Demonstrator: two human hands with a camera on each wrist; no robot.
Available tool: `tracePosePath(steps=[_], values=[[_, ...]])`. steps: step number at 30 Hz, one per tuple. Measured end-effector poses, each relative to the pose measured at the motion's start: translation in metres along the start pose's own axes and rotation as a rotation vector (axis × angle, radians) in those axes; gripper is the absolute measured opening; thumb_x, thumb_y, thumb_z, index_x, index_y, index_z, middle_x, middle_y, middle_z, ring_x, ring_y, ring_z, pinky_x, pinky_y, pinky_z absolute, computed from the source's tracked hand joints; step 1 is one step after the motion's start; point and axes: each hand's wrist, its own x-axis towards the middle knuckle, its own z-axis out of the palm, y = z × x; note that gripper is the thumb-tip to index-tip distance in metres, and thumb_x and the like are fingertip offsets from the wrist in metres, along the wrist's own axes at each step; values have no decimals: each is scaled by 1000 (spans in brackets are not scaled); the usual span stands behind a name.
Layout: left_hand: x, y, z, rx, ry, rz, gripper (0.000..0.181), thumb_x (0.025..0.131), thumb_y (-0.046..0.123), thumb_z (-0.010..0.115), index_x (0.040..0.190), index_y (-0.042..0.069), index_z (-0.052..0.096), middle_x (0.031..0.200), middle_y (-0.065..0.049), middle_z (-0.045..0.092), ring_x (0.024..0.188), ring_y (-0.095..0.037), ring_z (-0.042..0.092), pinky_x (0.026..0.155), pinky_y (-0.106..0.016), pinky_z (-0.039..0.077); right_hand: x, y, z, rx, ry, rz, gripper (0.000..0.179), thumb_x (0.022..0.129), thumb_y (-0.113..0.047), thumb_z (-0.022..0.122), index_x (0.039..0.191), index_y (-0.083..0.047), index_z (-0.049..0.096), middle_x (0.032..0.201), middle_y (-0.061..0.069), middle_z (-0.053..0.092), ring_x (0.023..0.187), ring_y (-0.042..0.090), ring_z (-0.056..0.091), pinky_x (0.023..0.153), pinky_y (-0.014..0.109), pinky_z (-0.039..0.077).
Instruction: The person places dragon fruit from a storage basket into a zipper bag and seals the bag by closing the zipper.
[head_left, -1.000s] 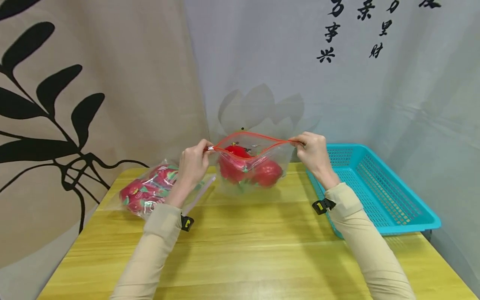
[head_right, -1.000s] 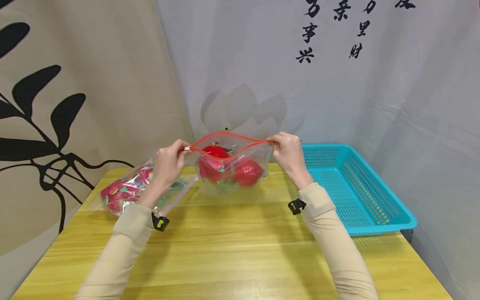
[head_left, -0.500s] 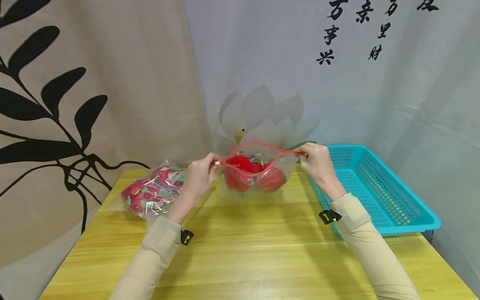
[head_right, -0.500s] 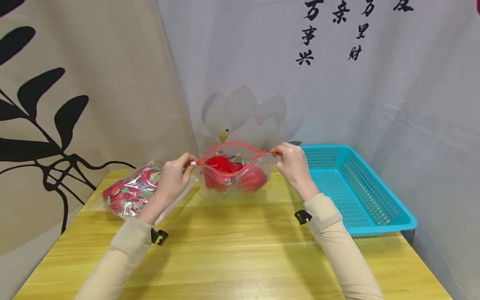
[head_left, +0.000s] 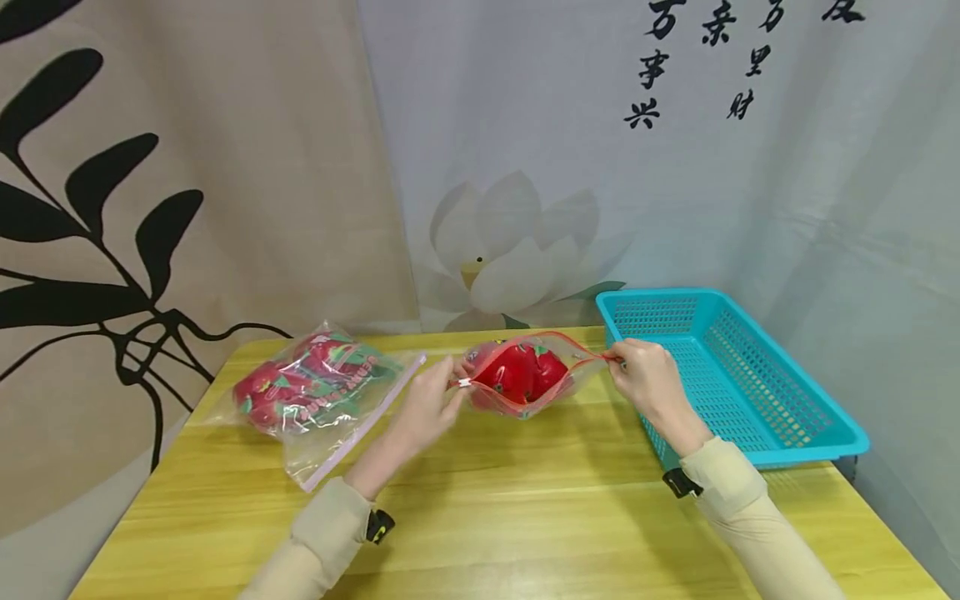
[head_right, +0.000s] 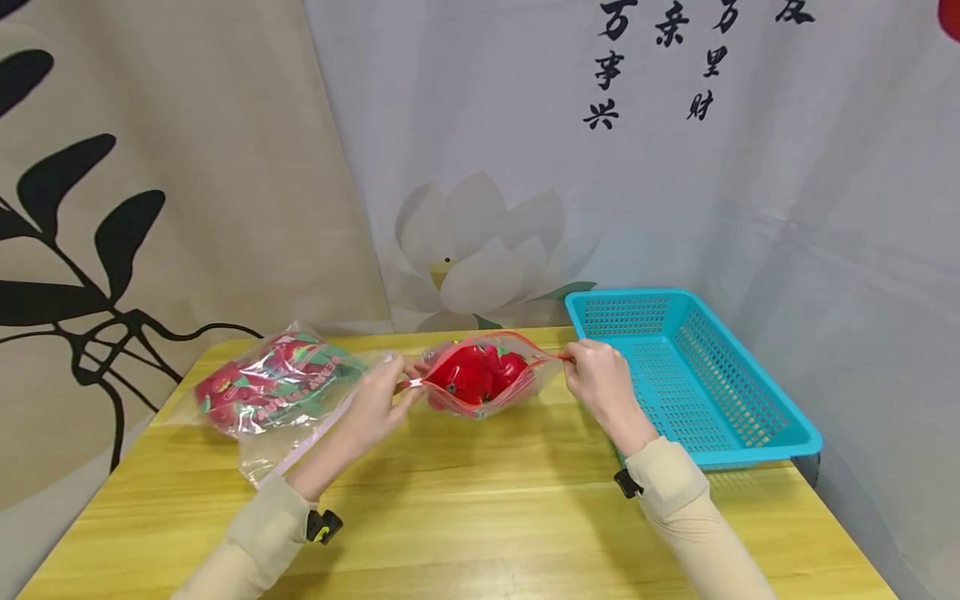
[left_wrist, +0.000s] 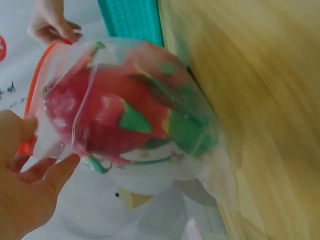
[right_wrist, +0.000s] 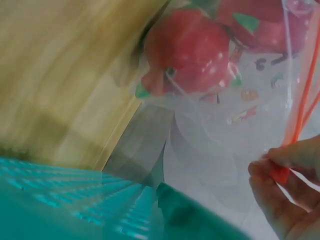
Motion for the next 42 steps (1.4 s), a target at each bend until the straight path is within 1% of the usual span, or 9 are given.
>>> tracePosePath(steps=[7, 17, 20, 25, 27, 31, 36, 39, 42], values=[[-24, 21, 13, 146, -21, 8, 32, 80, 26, 76, 80, 9, 49, 81, 0, 50, 78, -13, 47, 66, -22, 45, -15, -20, -4, 6, -10, -6, 10, 72, 5, 71, 74, -4, 72, 73, 8, 71, 56, 22, 62, 47, 33, 48], [-51, 29, 23, 271, 49, -130, 12, 74, 3, 70, 78, 6, 60, 77, -4, 59, 73, -15, 54, 60, -22, 50, -26, -25, 3, 31, -4, 22, 12, 69, 7, 71, 73, -5, 73, 71, 9, 71, 52, 17, 57, 45, 25, 39], [-58, 32, 26, 345, -3, -122, 18, 82, 21, 71, 80, 5, 62, 81, -6, 62, 73, -17, 58, 59, -24, 52, -27, -25, 5, 33, -14, 17, 13, 68, 7, 72, 72, -5, 72, 71, 9, 71, 54, 18, 60, 45, 28, 42], [-63, 46, 38, 481, -74, -154, 69, 80, 64, 61, 95, -4, 63, 92, -15, 65, 79, -26, 66, 57, -30, 57, -27, -28, 7, 47, -14, -1, 12, 67, 7, 71, 71, -4, 72, 70, 9, 71, 59, 22, 66, 49, 33, 51], [-62, 51, 43, 542, -52, -158, 75, 77, 67, 62, 96, -5, 61, 89, -15, 64, 73, -26, 66, 50, -30, 55, -25, -29, 7, 51, -7, 2, 12, 67, 8, 70, 71, -4, 72, 70, 10, 71, 59, 23, 66, 49, 35, 51], [-59, 59, 49, 642, 7, -139, 52, 73, 50, 72, 84, 1, 58, 73, -9, 59, 52, -19, 54, 38, -26, 44, -25, -30, 5, 34, -2, -1, 13, 67, 8, 70, 72, -4, 72, 71, 10, 71, 60, 24, 66, 48, 35, 50], [-61, 61, 48, 712, -40, -71, 24, 77, 28, 70, 70, 9, 55, 53, 0, 51, 37, -9, 37, 31, -19, 25, -35, -42, 3, -21, 93, -177, 28, 67, 7, 72, 92, -3, 73, 89, 12, 71, 78, 28, 64, 55, 36, 54], [-62, 59, 45, 623, -54, -56, 19, 81, 18, 68, 69, 9, 56, 48, 2, 48, 35, -7, 34, 33, -15, 21, -49, -62, 7, -23, 151, -415, 29, 75, 3, 64, 102, -3, 71, 99, 13, 70, 88, 28, 63, 67, 35, 56], [-62, 55, 43, 521, -24, -56, 18, 82, 14, 69, 70, 7, 58, 48, 2, 51, 36, -7, 37, 34, -14, 23, -65, -84, 18, -19, 90, -547, 25, 80, -9, 63, 104, -4, 70, 104, 13, 70, 92, 26, 65, 77, 35, 57]])
